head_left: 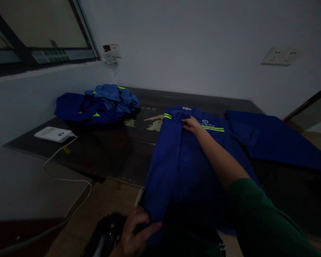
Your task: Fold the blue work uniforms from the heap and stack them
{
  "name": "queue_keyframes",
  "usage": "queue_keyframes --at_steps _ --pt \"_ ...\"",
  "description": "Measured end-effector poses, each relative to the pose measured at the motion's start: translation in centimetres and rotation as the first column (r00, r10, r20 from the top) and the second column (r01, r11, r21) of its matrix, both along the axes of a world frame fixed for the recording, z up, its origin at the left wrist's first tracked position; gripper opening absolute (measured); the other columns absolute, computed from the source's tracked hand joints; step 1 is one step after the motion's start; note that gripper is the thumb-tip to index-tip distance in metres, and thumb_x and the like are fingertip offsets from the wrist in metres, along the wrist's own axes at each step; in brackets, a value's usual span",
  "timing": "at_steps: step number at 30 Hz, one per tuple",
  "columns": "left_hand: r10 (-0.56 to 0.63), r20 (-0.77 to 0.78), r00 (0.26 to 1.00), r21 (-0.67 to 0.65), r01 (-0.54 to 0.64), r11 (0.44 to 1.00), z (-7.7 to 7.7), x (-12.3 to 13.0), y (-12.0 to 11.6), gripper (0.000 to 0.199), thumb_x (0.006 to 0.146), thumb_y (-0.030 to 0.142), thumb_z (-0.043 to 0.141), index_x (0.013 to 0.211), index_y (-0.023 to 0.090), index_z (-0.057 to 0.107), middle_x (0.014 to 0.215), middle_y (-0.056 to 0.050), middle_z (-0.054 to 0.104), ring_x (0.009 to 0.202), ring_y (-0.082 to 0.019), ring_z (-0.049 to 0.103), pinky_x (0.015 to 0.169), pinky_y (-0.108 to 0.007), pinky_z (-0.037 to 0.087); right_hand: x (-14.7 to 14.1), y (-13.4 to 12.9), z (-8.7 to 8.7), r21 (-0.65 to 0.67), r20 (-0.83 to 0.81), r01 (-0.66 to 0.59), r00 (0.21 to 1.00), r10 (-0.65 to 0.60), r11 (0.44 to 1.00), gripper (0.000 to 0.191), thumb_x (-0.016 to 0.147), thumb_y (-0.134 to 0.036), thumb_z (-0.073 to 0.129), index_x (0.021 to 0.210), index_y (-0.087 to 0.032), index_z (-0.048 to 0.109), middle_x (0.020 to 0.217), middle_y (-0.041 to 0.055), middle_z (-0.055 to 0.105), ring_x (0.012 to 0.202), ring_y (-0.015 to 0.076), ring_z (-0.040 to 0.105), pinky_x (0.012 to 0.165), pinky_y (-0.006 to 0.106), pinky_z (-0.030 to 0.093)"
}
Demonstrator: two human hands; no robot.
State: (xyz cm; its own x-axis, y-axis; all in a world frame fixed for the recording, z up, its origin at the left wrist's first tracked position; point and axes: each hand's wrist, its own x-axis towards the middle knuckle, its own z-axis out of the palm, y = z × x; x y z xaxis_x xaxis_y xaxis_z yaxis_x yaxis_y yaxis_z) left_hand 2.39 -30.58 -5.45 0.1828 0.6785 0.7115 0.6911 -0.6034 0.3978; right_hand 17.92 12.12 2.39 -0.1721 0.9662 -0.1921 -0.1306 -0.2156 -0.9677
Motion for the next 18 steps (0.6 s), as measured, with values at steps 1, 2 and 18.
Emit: queue_keyframes --at_steps 1,2,18 --pt "0.012 0.003 1.0 0.025 -0.012 1.0 0.3 -0.1 -0.3 0.044 0.087 0.011 0.05 0.123 0.033 0.063 0.077 -0.004 0.058 0.077 -0.018 0.058 0.072 -0.03 0.05 -0.4 0.2 0.2 0.014 -0.038 0.003 0.999 -0.003 1.0 0.029 0.068 0.006 0.052 0.082 -0.019 0.054 0.068 -0.0042 0.063 0.064 0.0102 0.063 0.071 0.027 0.056" --pt "0.022 -0.001 1.0 0.032 -0.022 0.999 0.6 -0.1 -0.6 0.038 0.088 0.015 0.052 0.119 0.033 0.066 0.074 -0.003 0.058 0.076 -0.018 0.058 0.071 -0.03 0.051 -0.7 0.4 0.3 0.032 -0.079 0.009 0.997 -0.006 0.999 0.029 0.067 0.005 0.052 0.083 -0.019 0.054 0.07 -0.004 0.064 0.066 0.0103 0.063 0.072 0.027 0.056" --pt "0.003 0.095 0.995 -0.391 0.034 0.92 -4.3 0.1 1.1 0.018 0.081 0.022 0.065 0.097 0.026 0.07 0.095 -0.008 0.069 0.092 -0.022 0.064 0.089 -0.037 0.048 1.6 1.1 -3.6 0.145 0.141 0.068 0.986 -0.088 0.987 0.041 0.06 0.002 0.055 0.096 -0.018 0.057 0.076 -0.0034 0.064 0.061 0.0115 0.061 0.062 0.03 0.056"
